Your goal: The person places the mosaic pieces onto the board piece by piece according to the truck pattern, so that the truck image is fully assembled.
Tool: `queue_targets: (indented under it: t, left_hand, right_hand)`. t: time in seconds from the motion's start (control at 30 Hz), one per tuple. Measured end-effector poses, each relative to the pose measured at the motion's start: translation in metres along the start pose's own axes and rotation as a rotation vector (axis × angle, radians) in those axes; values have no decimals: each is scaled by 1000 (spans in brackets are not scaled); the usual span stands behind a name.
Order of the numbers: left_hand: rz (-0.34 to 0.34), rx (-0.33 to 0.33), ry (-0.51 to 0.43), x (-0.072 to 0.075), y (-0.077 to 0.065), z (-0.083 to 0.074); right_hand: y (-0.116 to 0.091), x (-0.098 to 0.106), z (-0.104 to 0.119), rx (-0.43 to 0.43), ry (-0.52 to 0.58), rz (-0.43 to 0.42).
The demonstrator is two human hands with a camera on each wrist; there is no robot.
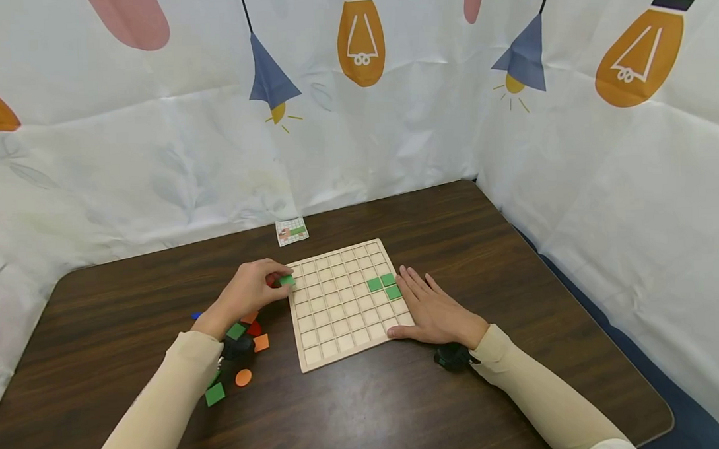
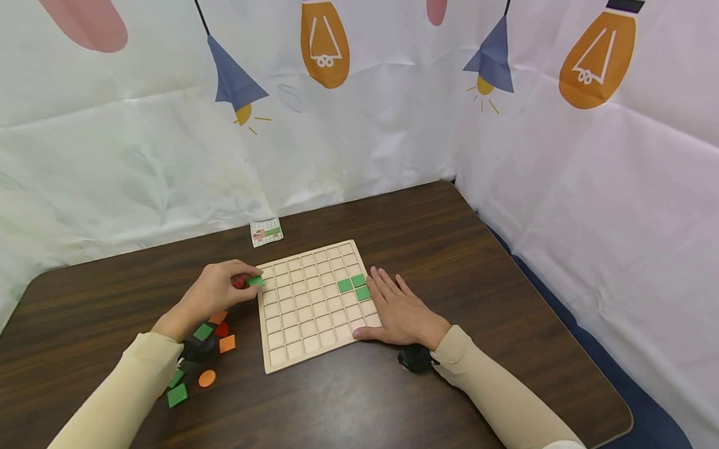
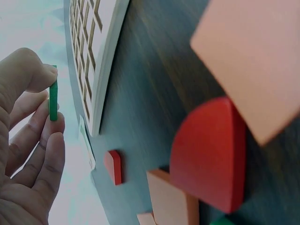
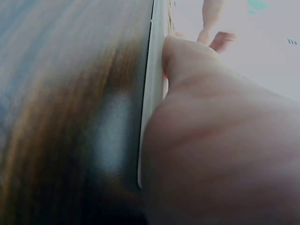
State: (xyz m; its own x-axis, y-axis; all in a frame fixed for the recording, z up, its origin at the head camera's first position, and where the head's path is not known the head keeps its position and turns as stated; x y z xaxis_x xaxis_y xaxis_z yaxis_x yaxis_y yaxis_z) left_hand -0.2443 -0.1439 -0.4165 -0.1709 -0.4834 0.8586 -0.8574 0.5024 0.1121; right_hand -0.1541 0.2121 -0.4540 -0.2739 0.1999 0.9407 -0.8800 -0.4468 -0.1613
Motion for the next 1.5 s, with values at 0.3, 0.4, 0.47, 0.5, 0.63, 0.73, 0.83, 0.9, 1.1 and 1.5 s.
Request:
queue_targets:
  t: [0.3,0.4,0.47,0.5,0.63,0.73,0.83,0.9,1.1,1.5]
  left_hand:
    - [-2,-45,-13,-4,5,-17]
    - [-2,-63,-24,-6,6,-22]
    - [-5,-75,-28,-9,8,-26]
    - [-6,-82,-31,-10,9,-27]
    - [6,-88,-49,-17,13,-33]
    - [30,-77,-74,-21,16,-38]
    - [55,-77,-90,-26,18,-43]
    - [66,-84,-95,-28,19,-46]
    - [61,-137,-103,-32,25,-57]
    - [61,-173,-123,-50,40,-79]
  right_hand:
    - [0,-1,-1,-4,-2,-2]
    - [0,-1,-1,-5,-2,-1]
    - [0,-1,-1,-3,1,0]
    - [0,-1,0,-3,2,1]
    - [-1,0,-1,-4,1,2]
    - [-1,0,-1,-8,-4,5]
    - [-1,0,-2,-10,-8,8]
    - [-1,0,-1,-9,-5,11]
    - [-1,2,-1,-5,8,15]
    - [2,-2,-5,-25,-16,21]
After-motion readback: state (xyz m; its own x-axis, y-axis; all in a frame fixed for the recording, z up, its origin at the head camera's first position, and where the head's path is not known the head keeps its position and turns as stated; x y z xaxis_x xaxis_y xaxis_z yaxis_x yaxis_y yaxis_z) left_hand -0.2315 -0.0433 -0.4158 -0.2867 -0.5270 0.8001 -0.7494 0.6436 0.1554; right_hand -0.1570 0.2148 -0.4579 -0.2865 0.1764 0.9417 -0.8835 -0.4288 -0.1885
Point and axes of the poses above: each hand's wrist, its own y-axis towards the middle knuckle, its own x-axis out of the back of the hand, z = x × y, the point moved 3 cm from there along y, towards the middle knuckle, and after that the axes turned 1 degree about -x, right-handed, at the moved point
